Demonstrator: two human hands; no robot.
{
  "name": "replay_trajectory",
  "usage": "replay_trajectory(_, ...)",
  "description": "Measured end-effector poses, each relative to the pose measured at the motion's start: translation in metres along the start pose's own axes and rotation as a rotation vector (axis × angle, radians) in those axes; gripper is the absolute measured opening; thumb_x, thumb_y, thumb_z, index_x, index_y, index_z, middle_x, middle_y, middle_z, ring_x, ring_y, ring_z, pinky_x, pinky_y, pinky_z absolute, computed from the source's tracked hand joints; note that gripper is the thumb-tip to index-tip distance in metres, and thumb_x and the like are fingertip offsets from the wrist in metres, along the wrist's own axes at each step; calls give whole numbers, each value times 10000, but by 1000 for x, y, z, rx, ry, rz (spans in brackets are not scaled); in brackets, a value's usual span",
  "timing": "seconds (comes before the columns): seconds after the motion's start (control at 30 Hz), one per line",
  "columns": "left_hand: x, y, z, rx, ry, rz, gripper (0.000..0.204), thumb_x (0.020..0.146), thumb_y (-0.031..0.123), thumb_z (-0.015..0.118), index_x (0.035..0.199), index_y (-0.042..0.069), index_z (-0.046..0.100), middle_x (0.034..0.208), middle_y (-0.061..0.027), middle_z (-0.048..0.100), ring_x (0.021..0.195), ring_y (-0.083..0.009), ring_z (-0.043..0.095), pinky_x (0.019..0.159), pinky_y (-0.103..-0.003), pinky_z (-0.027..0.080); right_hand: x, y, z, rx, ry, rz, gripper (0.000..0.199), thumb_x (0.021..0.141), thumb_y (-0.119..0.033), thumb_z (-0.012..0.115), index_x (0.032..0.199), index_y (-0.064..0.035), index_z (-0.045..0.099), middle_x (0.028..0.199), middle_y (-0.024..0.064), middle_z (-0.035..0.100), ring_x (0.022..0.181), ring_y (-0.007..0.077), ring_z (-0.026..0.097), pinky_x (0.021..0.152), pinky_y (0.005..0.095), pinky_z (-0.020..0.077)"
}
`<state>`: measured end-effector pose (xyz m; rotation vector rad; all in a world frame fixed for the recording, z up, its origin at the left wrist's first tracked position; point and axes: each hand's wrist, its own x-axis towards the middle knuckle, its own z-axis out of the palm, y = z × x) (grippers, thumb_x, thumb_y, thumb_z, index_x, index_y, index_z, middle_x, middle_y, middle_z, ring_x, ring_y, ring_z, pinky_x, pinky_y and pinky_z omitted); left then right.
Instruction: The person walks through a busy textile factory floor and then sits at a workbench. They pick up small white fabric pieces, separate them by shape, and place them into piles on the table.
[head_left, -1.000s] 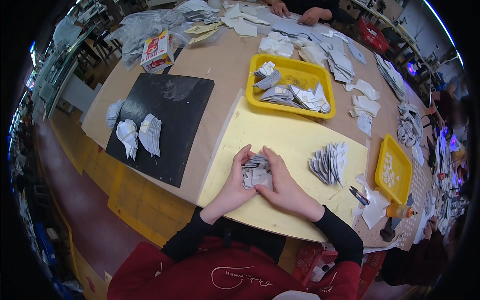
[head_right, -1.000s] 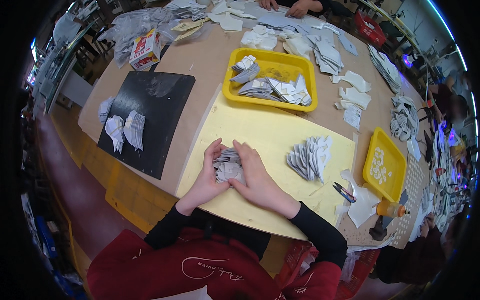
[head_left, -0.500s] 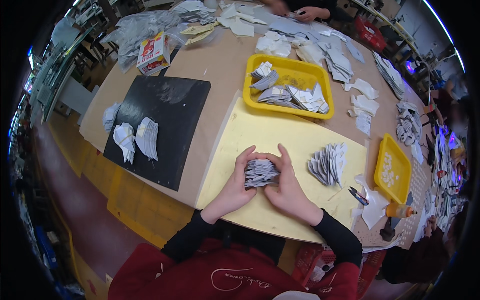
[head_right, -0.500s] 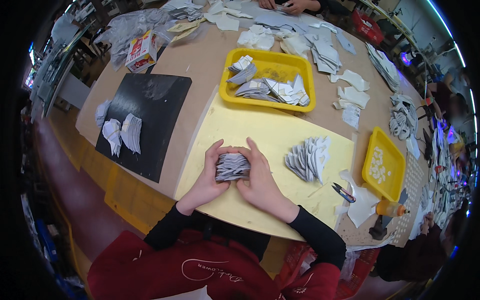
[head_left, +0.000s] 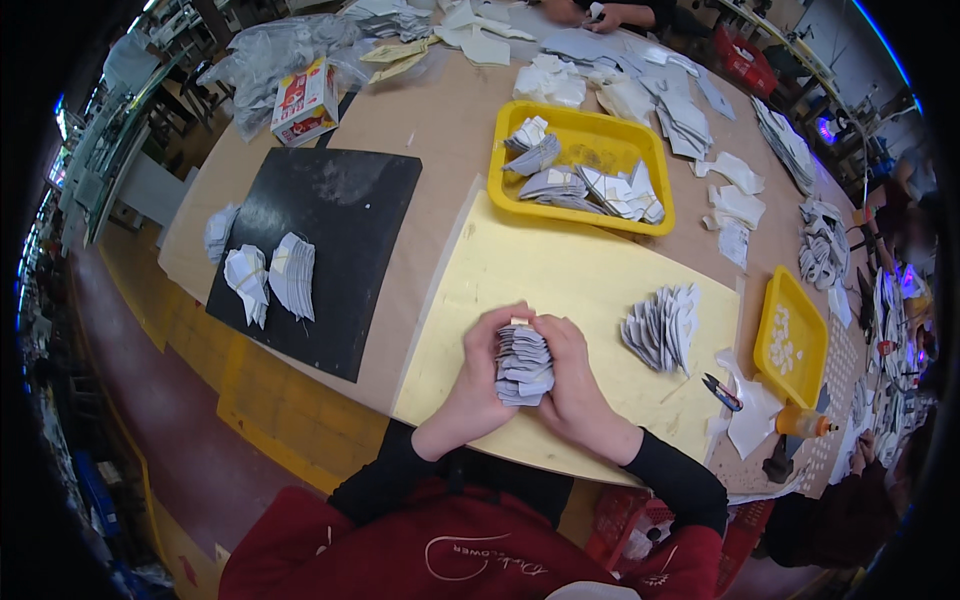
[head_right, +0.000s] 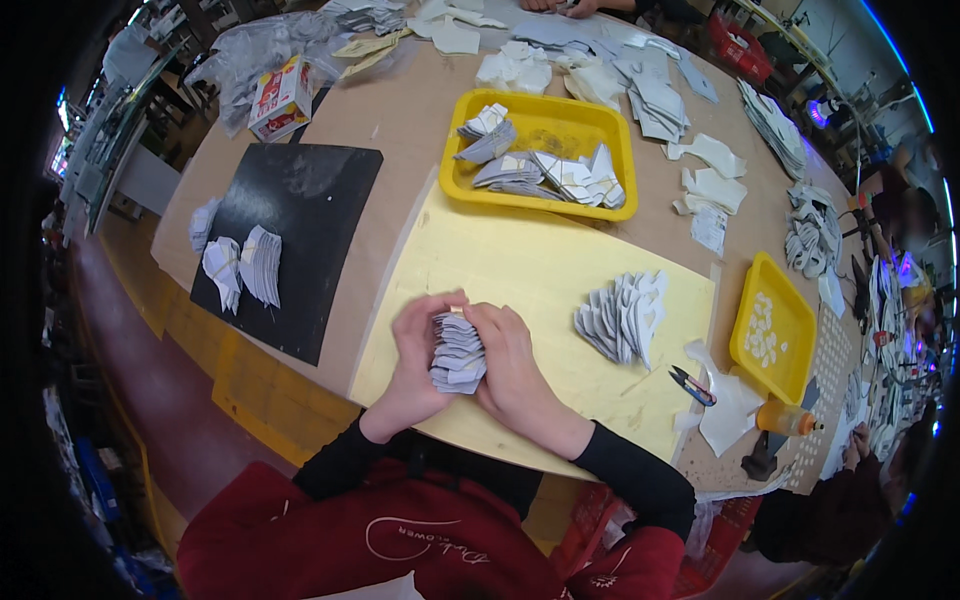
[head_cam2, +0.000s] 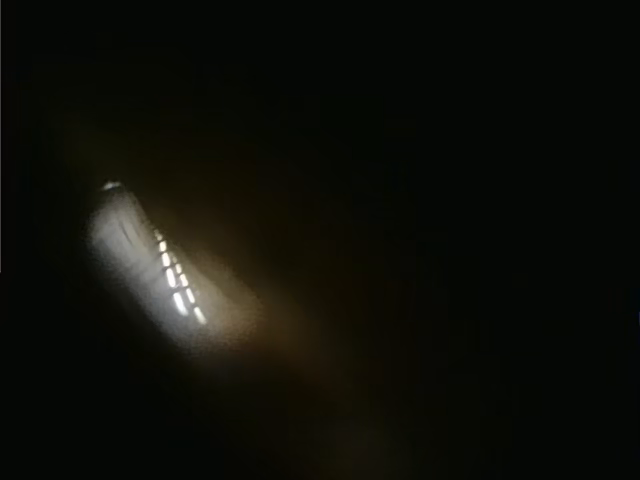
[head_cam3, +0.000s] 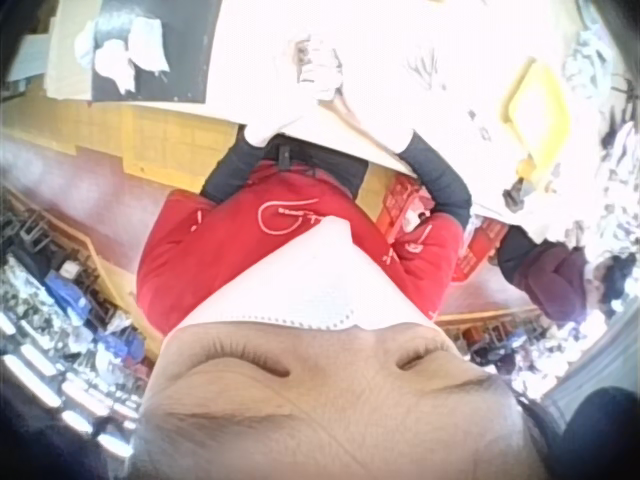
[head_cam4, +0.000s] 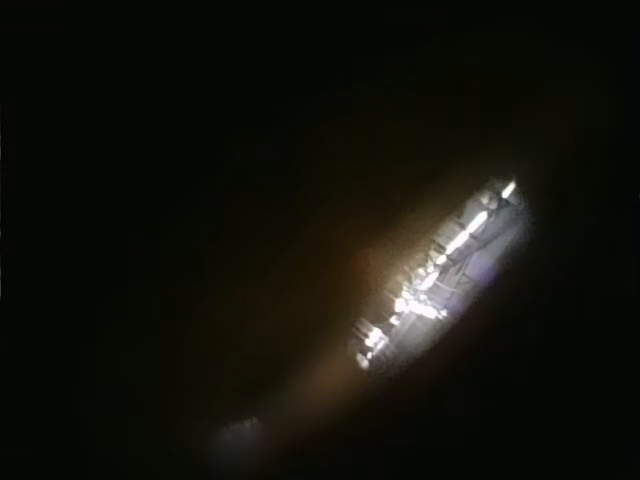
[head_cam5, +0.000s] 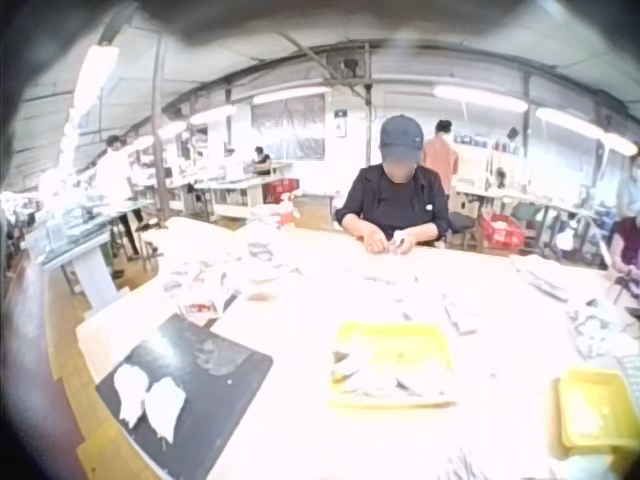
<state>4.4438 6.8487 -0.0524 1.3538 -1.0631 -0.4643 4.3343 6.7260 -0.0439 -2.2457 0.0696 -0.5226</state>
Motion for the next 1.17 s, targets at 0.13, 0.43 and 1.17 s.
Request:
replay_trajectory(0.13, 13, -5, -13, 281, -171, -149, 1018, 750, 142, 789, 1507, 72, 113, 1500, -206, 300, 1424, -374, 267, 1177, -529, 146, 5, -8, -6, -162, -36, 96, 817, 705, -34, 646, 1429, 9, 270, 1381, 235, 390, 1346, 409, 337, 1157, 571, 148)
replay_trajectory(0.43, 33, -12, -16, 579, -370, -125, 1010, 749, 258, 766, 1530, 77, 151, 1562, -239, 106, 1450, -499, -24, 1163, -601, 99, 12, 4, 11, -27, 46, 155, 874, 696, -41, 604, 1463, 2, 188, 1447, 242, 294, 1395, 405, 264, 1170, 583, 61)
replay_trajectory(1.17, 11, -2, -38, -1223, -323, -677, 1172, 753, 515, 788, 1565, 224, -5, 1627, -69, 67, 1476, -260, 180, 1178, -417, 228, 24, -21, -22, 274, -296, 285, 700, 940, -197, 600, 1523, -90, 228, 1465, 109, 371, 1373, 250, 337, 1138, 357, 254)
